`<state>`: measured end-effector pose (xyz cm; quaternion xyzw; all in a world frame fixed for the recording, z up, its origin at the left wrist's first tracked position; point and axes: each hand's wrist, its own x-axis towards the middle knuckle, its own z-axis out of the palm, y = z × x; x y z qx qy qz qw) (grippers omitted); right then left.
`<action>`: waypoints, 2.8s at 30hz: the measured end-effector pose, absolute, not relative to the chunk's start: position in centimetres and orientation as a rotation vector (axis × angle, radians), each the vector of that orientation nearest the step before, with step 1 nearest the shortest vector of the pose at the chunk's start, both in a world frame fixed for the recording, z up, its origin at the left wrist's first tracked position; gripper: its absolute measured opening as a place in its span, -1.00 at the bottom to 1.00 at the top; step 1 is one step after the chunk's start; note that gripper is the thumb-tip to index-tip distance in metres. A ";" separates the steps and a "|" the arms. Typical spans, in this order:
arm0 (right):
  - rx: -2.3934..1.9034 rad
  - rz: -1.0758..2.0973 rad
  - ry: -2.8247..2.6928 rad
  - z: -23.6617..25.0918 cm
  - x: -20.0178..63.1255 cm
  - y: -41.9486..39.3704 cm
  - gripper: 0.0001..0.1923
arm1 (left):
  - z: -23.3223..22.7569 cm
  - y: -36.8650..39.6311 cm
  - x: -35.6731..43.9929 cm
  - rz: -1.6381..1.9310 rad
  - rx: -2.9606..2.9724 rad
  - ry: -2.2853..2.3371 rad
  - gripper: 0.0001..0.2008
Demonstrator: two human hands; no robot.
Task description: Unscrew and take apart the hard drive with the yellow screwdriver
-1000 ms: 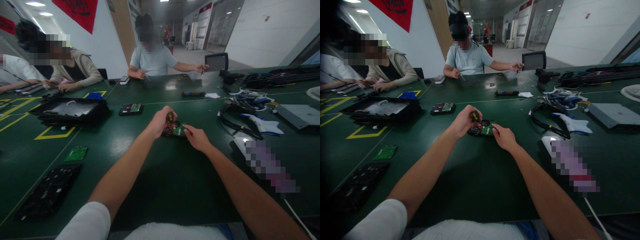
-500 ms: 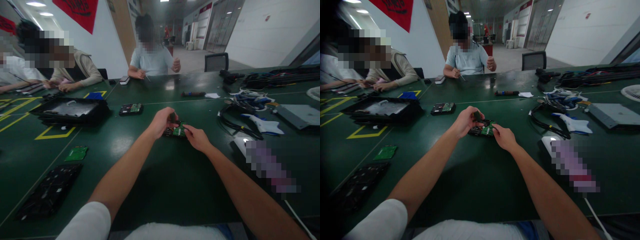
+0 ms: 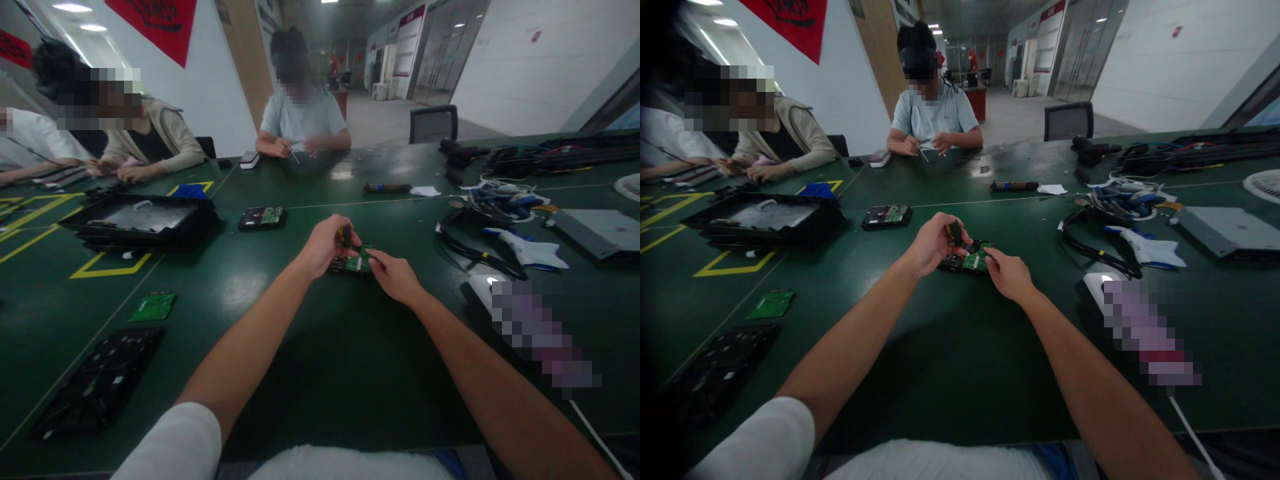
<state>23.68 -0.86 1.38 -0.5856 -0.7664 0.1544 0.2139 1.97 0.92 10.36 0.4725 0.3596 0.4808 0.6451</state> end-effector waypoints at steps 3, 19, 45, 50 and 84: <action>-1.614 0.419 -2.122 1.4 23.7 -0.9 -0.49 | 10.4 1.0 1.9 1.101 1.125 0.837 -0.75; -1.597 0.398 -2.117 0.9 23.8 -0.6 -0.51 | 9.9 1.3 1.8 1.079 1.092 0.768 -0.71; -1.627 0.395 -2.122 1.1 23.6 -0.7 -0.49 | 10.7 1.4 1.3 1.142 1.151 0.897 -0.73; -1.612 0.393 -2.107 0.8 23.8 -0.6 -0.50 | 10.9 1.2 1.1 1.085 1.197 0.866 -0.72; -1.658 0.490 -2.085 1.8 23.4 -0.9 -0.50 | 10.4 1.6 1.1 1.223 1.299 0.899 -0.74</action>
